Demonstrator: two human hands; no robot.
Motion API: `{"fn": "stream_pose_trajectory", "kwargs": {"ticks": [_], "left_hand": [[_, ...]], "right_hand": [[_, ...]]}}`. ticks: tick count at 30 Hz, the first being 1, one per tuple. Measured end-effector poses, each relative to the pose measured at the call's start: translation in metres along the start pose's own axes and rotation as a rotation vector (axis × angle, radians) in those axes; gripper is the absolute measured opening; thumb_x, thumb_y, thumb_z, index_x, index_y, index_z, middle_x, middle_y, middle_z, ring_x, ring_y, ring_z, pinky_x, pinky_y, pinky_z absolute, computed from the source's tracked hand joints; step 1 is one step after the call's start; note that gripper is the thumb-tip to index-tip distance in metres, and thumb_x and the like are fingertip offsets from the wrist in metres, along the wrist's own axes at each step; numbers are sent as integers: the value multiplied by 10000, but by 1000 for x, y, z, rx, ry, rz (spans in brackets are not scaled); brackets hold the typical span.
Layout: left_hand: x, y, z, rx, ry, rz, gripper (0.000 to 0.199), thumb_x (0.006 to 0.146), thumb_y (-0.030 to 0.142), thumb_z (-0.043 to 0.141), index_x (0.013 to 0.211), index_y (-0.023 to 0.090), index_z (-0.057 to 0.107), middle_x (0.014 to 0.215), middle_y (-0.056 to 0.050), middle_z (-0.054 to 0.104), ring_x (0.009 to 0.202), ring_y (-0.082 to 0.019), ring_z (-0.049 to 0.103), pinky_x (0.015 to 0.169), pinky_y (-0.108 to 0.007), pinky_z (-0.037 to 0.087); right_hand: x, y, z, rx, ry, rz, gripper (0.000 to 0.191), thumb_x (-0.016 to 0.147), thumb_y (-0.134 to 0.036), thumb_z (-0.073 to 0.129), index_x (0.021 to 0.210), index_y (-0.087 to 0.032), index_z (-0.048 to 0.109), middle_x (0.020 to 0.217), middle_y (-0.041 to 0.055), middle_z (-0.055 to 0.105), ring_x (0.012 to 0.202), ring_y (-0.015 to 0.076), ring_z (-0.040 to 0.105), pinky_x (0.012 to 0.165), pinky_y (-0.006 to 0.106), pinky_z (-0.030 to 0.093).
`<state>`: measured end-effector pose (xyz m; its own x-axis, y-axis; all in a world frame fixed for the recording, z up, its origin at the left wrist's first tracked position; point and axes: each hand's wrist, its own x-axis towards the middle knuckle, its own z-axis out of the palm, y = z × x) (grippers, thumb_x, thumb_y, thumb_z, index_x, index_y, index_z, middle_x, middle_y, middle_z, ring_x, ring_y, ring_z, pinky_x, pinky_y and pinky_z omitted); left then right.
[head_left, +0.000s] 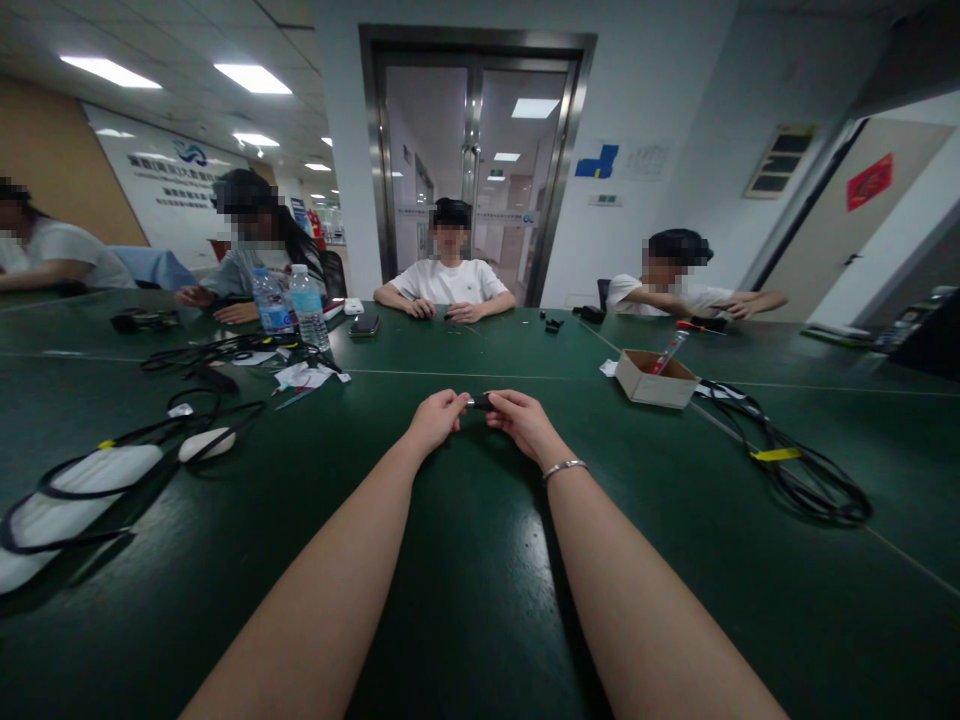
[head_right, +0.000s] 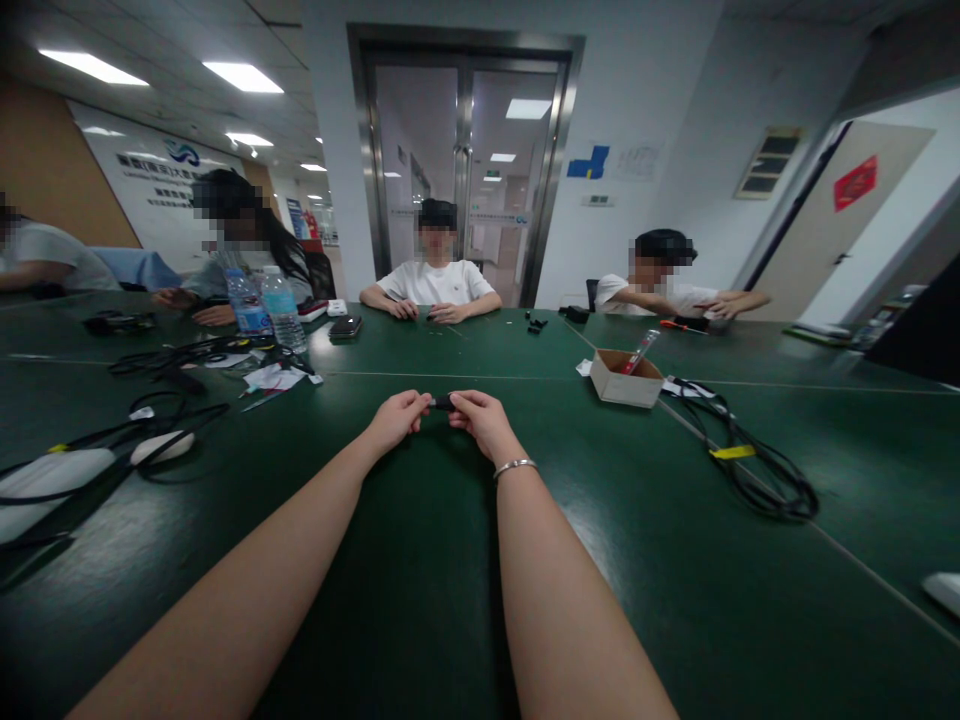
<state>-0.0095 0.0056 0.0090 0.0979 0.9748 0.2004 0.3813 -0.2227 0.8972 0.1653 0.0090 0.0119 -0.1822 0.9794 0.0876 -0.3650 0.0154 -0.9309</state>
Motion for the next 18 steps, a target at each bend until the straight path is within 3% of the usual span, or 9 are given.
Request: {"fn": "stream_pose_trajectory", "kwargs": {"ticks": [10, 18], "left_hand": [[-1, 4, -1, -10, -13, -8, 426, 850, 526, 417, 636, 175, 527, 453, 27, 477, 428, -109, 435, 478, -235, 325], [0, 1, 4, -267, -70, 16, 203, 745, 292, 652, 809, 161, 510, 623, 23, 556, 573, -97, 522, 570, -214, 403]], "right_hand": [[-2, -2, 2, -15, -11, 0, 244, 663, -193, 813, 865, -117, 699, 695, 34, 652, 565, 94, 594, 552, 180, 536], [0, -1, 2, -15, 36, 7, 157, 711, -143, 769, 841, -114, 688, 629, 20, 627, 532, 91, 593, 522, 164, 537]]}}
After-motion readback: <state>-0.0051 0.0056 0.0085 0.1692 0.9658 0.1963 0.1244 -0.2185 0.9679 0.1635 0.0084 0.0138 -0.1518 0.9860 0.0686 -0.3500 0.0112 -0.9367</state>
